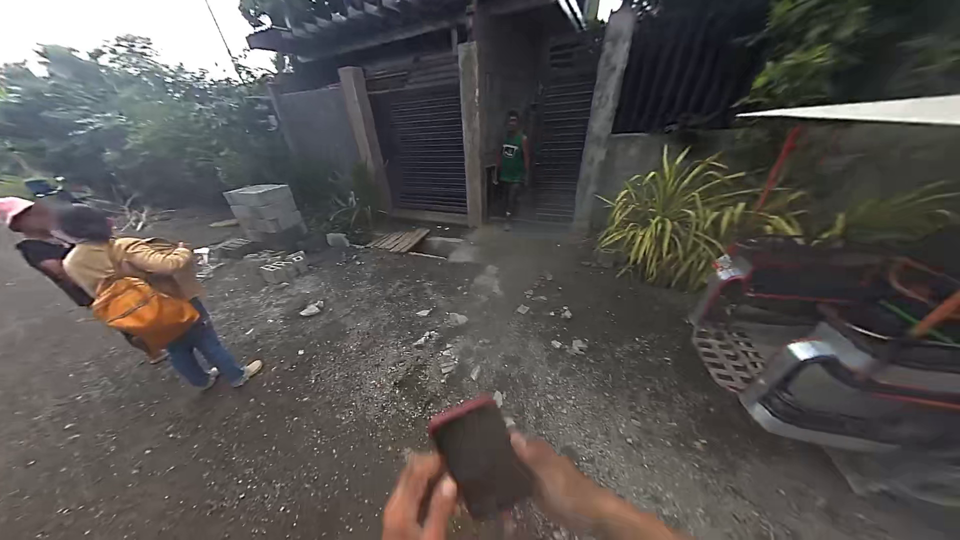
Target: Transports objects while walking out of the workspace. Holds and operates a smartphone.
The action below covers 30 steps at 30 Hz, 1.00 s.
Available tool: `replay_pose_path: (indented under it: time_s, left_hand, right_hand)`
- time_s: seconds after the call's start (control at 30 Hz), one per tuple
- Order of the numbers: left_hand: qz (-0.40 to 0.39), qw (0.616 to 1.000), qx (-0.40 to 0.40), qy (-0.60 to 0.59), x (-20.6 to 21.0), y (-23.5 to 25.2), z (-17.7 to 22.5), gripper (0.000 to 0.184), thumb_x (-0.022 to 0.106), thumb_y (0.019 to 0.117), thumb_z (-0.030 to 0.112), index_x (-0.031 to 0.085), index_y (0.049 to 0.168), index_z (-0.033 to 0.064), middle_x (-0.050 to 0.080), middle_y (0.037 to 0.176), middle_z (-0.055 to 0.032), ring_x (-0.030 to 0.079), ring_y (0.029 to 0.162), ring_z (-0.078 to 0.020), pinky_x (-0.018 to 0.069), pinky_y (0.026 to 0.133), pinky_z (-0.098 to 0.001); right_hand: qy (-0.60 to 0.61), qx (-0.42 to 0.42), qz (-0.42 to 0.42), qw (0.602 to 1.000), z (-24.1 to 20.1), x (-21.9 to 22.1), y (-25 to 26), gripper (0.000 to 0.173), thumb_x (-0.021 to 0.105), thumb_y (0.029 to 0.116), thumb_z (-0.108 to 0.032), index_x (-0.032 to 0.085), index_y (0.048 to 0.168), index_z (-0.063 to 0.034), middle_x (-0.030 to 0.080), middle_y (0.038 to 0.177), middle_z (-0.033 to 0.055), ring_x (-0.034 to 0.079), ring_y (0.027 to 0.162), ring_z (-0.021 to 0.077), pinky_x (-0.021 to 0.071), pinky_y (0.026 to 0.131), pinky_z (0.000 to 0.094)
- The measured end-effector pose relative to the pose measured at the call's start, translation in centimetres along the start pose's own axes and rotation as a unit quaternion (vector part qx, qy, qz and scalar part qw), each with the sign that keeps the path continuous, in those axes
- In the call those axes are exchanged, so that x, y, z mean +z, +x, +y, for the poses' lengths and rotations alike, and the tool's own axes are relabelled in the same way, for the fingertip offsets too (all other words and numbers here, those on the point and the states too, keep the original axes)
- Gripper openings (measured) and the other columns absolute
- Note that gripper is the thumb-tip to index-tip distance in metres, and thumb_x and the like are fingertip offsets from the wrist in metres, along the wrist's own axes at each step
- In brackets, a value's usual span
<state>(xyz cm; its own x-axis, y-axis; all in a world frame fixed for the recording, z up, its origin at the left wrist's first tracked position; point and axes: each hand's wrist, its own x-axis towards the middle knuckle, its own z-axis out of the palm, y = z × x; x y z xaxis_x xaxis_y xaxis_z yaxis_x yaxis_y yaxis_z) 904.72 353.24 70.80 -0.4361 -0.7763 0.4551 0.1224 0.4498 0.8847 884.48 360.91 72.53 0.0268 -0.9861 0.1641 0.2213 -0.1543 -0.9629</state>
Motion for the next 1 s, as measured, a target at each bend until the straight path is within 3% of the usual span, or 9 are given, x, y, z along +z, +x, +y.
replay_pose_path:
  time_s: [0.07,0.17,0.27,0.37,0.5,0.57,0.63,0.83,1.0]
  left_hand:
    - [-0.035,0.99,0.134,0.027,0.1,5.1,6.9,0.026,0.056,0.1061,0.032,0.068,0.122,0.0148,0.069,0.107,0.0,0.068,0.08,-0.0099,0.0625,0.067,-0.0284]
    - [-0.051,0.961,0.272,0.022,1.8,9.6,16.5,0.024,0.053,0.1077,0.034,0.067,0.121,0.0199,0.066,0.103,0.0065,0.066,0.078,-0.0053,0.0599,0.068,-0.0243]
    - [-0.067,0.931,0.358,-0.01,3.8,10.4,22.7,0.027,0.052,0.1079,0.026,0.063,0.128,0.0114,0.062,0.11,0.0045,0.063,0.083,-0.0048,0.0572,0.069,-0.022]
    - [-0.081,0.918,0.387,-0.021,5.7,9.0,24.2,0.028,0.05,0.1081,0.022,0.061,0.128,0.0052,0.06,0.109,-0.0002,0.061,0.08,-0.0066,0.055,0.066,-0.0221]
    - [-0.104,0.922,0.369,-0.045,7.5,7.3,22.6,0.026,0.051,0.1065,0.019,0.063,0.126,0.0073,0.061,0.108,-0.0029,0.062,0.077,-0.0105,0.058,0.063,-0.0274]
    - [-0.111,0.935,0.333,-0.051,8.1,6.1,20.3,0.024,0.054,0.1067,0.023,0.065,0.123,0.0104,0.064,0.108,-0.0028,0.065,0.08,-0.0126,0.0613,0.067,-0.0313]
    - [-0.122,0.949,0.284,-0.061,8.6,4.4,16.6,0.024,0.057,0.1055,0.023,0.069,0.117,0.0057,0.068,0.107,-0.0054,0.068,0.086,-0.0138,0.0621,0.072,-0.0324]
    - [-0.148,0.987,-0.01,-0.059,10.1,-4.5,3.2,0.028,0.058,0.1014,0.022,0.07,0.117,0.0015,0.072,0.104,-0.0069,0.069,0.08,-0.0133,0.0619,0.07,-0.0336]
    - [-0.125,0.976,-0.158,-0.082,10.8,-8.7,-1.2,0.026,0.055,0.1006,0.011,0.07,0.119,-0.0012,0.071,0.104,-0.0087,0.068,0.074,-0.0144,0.0609,0.067,-0.0321]
  right_hand:
    - [-0.061,-0.117,0.003,0.991,-8.3,1.0,0.1,0.069,0.034,0.1,-0.072,0.059,0.135,-0.0177,0.073,0.108,0.0014,0.072,0.086,0.0143,0.0631,0.069,0.0363]
    - [-0.106,-0.249,0.021,0.963,-17.9,2.3,-1.4,0.06,0.038,0.1021,-0.066,0.062,0.129,-0.018,0.071,0.104,-0.0006,0.07,0.085,0.011,0.0616,0.071,0.032]
    - [-0.142,-0.331,0.018,0.933,-24.0,3.4,-4.5,0.048,0.037,0.1085,-0.052,0.06,0.129,-0.0163,0.069,0.107,0.0,0.07,0.086,0.0109,0.0629,0.067,0.0303]
    - [-0.148,-0.359,0.023,0.921,-24.9,3.5,-7.7,0.046,0.033,0.1111,-0.046,0.055,0.131,-0.0127,0.065,0.11,0.005,0.069,0.088,0.0145,0.0629,0.063,0.0309]
    - [-0.146,-0.334,0.064,0.929,-23.1,2.2,-10.1,0.051,0.037,0.1074,-0.056,0.059,0.13,-0.0157,0.068,0.108,0.005,0.07,0.09,0.0167,0.0635,0.07,0.0359]
    - [-0.136,-0.287,0.076,0.945,-21.0,1.2,-11.2,0.057,0.038,0.104,-0.063,0.06,0.132,-0.0174,0.069,0.107,0.0053,0.07,0.088,0.0179,0.0635,0.07,0.0373]
    - [-0.119,-0.233,0.088,0.961,-17.3,0.2,-12.1,0.062,0.037,0.1025,-0.066,0.06,0.135,-0.0181,0.072,0.109,0.0038,0.071,0.088,0.0172,0.0633,0.07,0.0376]
    - [0.012,0.025,0.148,0.989,-3.4,-2.4,-15.1,0.073,0.04,0.099,-0.072,0.05,0.144,-0.015,0.071,0.114,0.0149,0.073,0.085,0.0286,0.0626,0.063,0.0455]
    - [0.083,0.108,0.188,0.973,1.9,-2.7,-16.6,0.069,0.041,0.1019,-0.065,0.049,0.145,-0.0124,0.07,0.12,0.0149,0.072,0.092,0.0281,0.0626,0.065,0.0447]
